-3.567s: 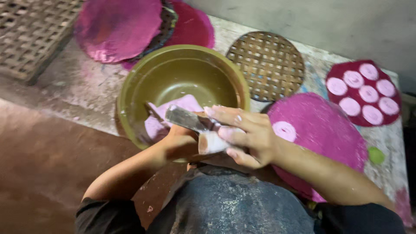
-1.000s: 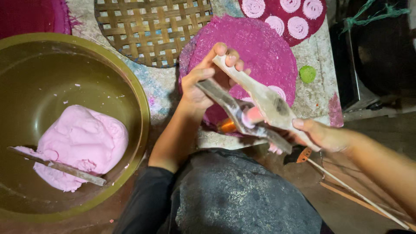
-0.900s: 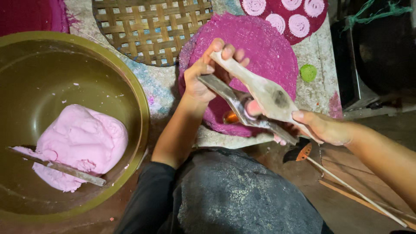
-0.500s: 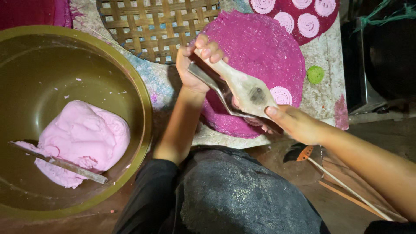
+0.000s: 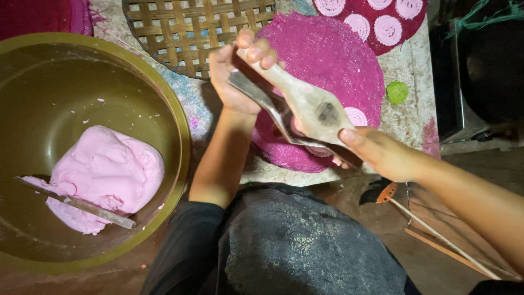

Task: The person uses a hand-held extruder tool to pipe pink dough-like material into spiral rosettes onto round magenta boards. They load the material into the tool, squeeze rosettes one at a time onto the boards, and set finished boards aside on woven trays.

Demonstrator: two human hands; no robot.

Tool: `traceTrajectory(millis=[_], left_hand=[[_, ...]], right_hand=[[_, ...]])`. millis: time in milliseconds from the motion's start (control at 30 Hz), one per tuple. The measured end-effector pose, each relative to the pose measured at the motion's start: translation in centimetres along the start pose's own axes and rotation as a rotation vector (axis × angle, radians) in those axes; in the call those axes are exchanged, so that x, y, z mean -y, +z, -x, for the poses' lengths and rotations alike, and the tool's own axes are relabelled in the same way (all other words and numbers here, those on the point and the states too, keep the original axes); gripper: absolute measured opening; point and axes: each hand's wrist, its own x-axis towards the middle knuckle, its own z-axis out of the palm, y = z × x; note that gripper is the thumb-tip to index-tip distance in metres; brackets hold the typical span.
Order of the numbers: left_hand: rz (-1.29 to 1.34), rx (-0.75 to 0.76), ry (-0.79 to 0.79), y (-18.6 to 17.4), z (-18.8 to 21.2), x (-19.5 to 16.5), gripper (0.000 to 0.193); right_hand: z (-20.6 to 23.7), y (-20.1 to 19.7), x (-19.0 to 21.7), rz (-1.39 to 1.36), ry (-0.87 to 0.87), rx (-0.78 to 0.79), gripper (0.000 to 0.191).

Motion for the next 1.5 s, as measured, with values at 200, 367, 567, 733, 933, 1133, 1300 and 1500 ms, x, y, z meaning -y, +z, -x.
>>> traceTrajectory(millis=[200,367,567,733,933,1133,1300,1500], left_hand=[[-0.363,-0.552,-0.058,-2.7,-0.4,1.5,0.055],[-1.245,-0.556,-0.518,-4.7,5.1,2.7,0.043],[-1.627,-0.412,-0.528,-2.2,10.0,3.5,0.053],[-2.343,-0.074,-0.502,1.1,9.9,3.9,0.048],[-2.223,-0.513,-0.452,8.7,11.0,-0.4,0.03],[-2.744,-0.619,-0.093,19.7,15.7,-8.4,0.024],[-1.467,-0.287,-0.042,13.5,8.6,-3.1,0.072],[-0.172,-0.011,-0.222,3.4,2.5,2.2,0.079]], right_hand=[[1.7,-3.0,-2.8,-0.053,-0.058,-0.025,0.08],[1.5,-1.9,-6.6,-0.386,-0.173,-0.025,0.08],[-0.7,-1.7,-8.8,-0.302,-0.149,-0.245,0.083],[-1.0,-2.3,-9.3,-0.374,-0.203,-0.289,0.091],[0.7,-2.4,-11.1,-0.488,-0.402,-0.325,0.097],[2.2,-0.7,-10.9,-0.629,-0.393,-0.302,0.097],[1.0,-0.4,-7.0,-0.461,-0.308,0.166,0.096],[0.9,0.4,-4.0,-0.571,0.033,0.232,0.07]])
